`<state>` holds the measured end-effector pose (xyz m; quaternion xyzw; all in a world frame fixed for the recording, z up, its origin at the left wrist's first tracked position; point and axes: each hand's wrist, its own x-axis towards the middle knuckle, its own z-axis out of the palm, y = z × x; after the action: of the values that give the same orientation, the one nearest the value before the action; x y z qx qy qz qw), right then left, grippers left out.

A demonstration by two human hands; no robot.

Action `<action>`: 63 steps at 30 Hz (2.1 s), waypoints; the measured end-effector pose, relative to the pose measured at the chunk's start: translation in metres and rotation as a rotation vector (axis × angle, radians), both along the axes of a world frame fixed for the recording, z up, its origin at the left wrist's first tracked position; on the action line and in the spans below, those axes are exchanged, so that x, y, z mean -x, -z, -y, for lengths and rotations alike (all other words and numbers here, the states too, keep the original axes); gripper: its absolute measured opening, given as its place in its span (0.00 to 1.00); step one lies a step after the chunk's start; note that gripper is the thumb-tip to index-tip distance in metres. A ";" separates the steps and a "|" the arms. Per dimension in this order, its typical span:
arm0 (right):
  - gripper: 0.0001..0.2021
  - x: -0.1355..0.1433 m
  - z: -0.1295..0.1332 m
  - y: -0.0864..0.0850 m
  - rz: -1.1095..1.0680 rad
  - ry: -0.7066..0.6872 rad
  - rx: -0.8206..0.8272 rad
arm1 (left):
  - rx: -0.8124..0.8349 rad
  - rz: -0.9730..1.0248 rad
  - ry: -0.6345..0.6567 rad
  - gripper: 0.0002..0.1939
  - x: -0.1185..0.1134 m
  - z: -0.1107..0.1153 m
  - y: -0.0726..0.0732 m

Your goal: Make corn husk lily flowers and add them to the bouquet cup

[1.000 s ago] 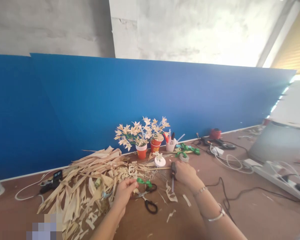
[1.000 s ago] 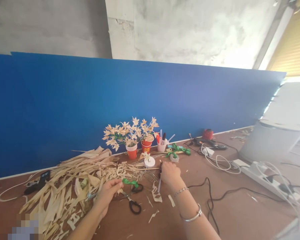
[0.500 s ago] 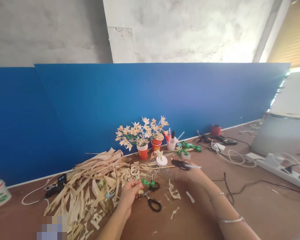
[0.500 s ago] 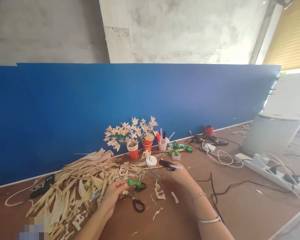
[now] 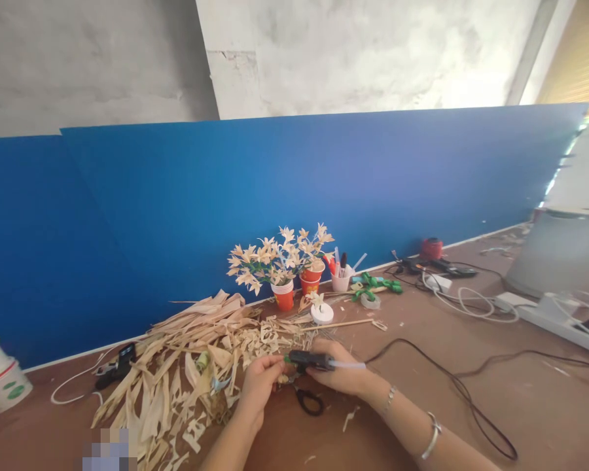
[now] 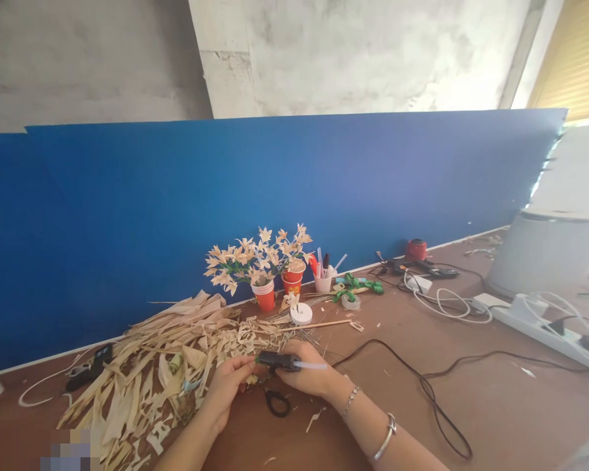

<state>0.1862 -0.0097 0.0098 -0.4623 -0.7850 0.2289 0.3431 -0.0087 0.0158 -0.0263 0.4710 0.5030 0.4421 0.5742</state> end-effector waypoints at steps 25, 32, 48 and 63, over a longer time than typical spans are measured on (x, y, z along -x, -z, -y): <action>0.06 0.000 -0.003 0.004 0.118 -0.050 -0.060 | 0.021 0.004 0.024 0.18 0.001 0.002 -0.002; 0.07 0.002 -0.004 0.004 0.115 -0.024 -0.090 | 0.016 -0.002 0.022 0.18 0.001 0.002 -0.003; 0.08 0.001 -0.003 0.004 0.130 -0.011 -0.067 | 0.018 -0.008 0.016 0.19 0.000 0.004 -0.006; 0.07 0.000 -0.004 0.006 0.138 0.008 -0.062 | 0.025 -0.011 0.015 0.18 0.000 0.006 -0.012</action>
<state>0.1857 -0.0054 0.0035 -0.4691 -0.8117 0.1706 0.3032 -0.0087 0.0098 -0.0145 0.4700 0.5082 0.4287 0.5806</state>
